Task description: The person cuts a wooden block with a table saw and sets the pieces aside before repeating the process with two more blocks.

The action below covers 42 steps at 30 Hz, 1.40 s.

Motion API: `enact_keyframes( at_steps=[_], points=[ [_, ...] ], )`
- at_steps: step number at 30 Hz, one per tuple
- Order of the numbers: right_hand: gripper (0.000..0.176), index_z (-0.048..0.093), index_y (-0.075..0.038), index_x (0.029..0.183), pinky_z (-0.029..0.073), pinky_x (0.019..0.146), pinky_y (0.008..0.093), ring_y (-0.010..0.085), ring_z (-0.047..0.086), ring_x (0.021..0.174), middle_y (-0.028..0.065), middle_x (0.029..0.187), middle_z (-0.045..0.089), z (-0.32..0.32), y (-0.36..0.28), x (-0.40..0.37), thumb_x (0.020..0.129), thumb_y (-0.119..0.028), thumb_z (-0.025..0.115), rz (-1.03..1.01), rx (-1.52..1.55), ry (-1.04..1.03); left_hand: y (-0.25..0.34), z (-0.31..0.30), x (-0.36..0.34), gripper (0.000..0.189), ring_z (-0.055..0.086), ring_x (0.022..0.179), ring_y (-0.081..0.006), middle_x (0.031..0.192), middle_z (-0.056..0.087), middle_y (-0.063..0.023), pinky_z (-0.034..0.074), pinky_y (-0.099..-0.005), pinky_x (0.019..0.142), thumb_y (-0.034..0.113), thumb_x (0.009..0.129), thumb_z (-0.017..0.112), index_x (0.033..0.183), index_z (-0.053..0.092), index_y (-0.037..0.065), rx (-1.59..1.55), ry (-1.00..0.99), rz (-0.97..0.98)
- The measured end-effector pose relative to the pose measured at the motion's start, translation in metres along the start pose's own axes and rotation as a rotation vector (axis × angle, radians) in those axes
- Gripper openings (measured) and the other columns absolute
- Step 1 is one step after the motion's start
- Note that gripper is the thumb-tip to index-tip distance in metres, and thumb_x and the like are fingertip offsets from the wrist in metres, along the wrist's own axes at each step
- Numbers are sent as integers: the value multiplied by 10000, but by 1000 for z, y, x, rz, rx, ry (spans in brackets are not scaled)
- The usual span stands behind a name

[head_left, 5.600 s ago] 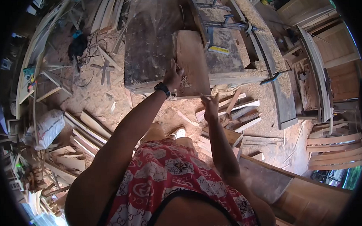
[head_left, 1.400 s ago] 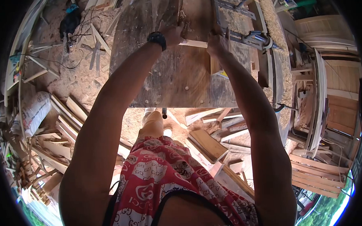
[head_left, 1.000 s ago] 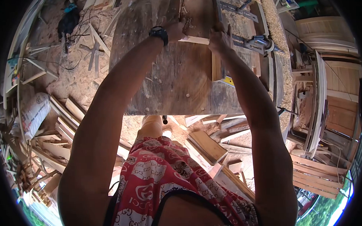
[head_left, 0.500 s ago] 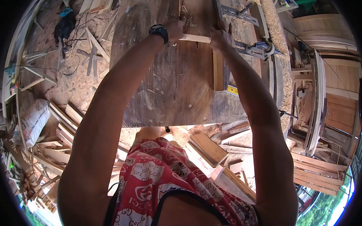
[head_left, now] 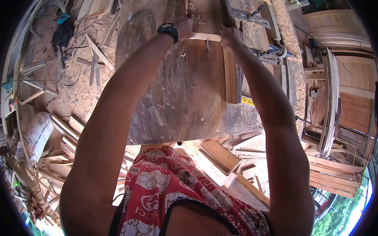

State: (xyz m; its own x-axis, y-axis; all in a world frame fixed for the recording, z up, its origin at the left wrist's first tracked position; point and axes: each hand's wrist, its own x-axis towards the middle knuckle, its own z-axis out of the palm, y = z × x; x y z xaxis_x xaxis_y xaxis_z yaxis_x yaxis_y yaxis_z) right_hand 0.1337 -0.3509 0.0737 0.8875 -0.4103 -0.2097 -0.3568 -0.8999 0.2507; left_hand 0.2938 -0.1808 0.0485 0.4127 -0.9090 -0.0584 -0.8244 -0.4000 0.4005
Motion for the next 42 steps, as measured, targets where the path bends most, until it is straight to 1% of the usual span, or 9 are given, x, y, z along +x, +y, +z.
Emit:
enact_keyframes(
  at_steps=[3,7,13,16,27,30,34,37,42],
  points=[
    [364,628,-154,1252,108,1225,552,304,657,1134,158,1094,723,5,3,7,907,-180,513,-6,103,167,-11,6,19,773,673,1012,-395,1062,695,-262,513,-481,896,310,836,694,1474,396,-11,30,-8,-21],
    [370,630,-162,1269,114,1225,549,315,646,1152,151,1122,718,2,9,32,919,-189,512,17,69,12,-21,0,35,835,672,1023,-392,1066,697,-260,519,-477,890,304,848,679,1524,303,-11,11,-48,-44],
    [434,611,-205,1336,79,1221,581,294,605,1228,117,1157,714,14,20,83,912,-172,523,-49,-37,458,-43,-11,79,846,678,1032,-376,1030,713,-236,470,-490,985,321,864,661,1543,269,1,78,-39,-62],
    [447,611,-217,1342,63,1218,596,280,591,1250,107,1157,717,-12,18,108,906,-168,529,33,14,113,-53,-26,100,861,670,1057,-381,1014,723,-213,425,-507,1039,333,863,662,1545,255,1,-13,-140,-118],
    [252,713,-193,1088,62,1184,656,275,531,1308,94,1136,722,-15,53,246,868,-230,594,-18,-60,140,-128,-4,155,786,496,1302,-436,1461,455,-289,407,-469,1102,263,883,671,1513,303,-32,-273,350,-102],
    [260,746,-206,1054,72,1146,723,277,415,1399,65,1231,685,4,66,301,825,-240,626,-109,-167,361,-154,-10,153,741,524,1275,-428,1406,509,-295,436,-470,1076,274,906,646,1504,332,-30,-153,415,-70],
    [255,764,-219,1017,97,1114,769,327,370,1421,58,1288,655,-22,36,351,794,-264,650,-115,-325,208,-192,-41,161,692,565,1209,-442,1362,540,-297,433,-524,1064,337,936,602,1486,359,-4,-249,355,-146],
    [285,691,-127,1122,373,1080,610,353,544,1270,227,1239,632,65,45,482,875,-244,611,-209,511,259,-233,-57,190,655,637,1084,-460,1216,636,-298,509,-500,954,385,995,526,1494,360,-5,-348,406,-170],
    [433,626,-51,1275,422,1060,515,342,584,1224,265,1294,592,-83,-144,443,871,-197,569,199,346,-285,-310,-80,240,705,599,1168,-445,1282,596,-314,469,-497,1011,496,1007,465,1478,385,-23,-326,416,-247]
  ],
)
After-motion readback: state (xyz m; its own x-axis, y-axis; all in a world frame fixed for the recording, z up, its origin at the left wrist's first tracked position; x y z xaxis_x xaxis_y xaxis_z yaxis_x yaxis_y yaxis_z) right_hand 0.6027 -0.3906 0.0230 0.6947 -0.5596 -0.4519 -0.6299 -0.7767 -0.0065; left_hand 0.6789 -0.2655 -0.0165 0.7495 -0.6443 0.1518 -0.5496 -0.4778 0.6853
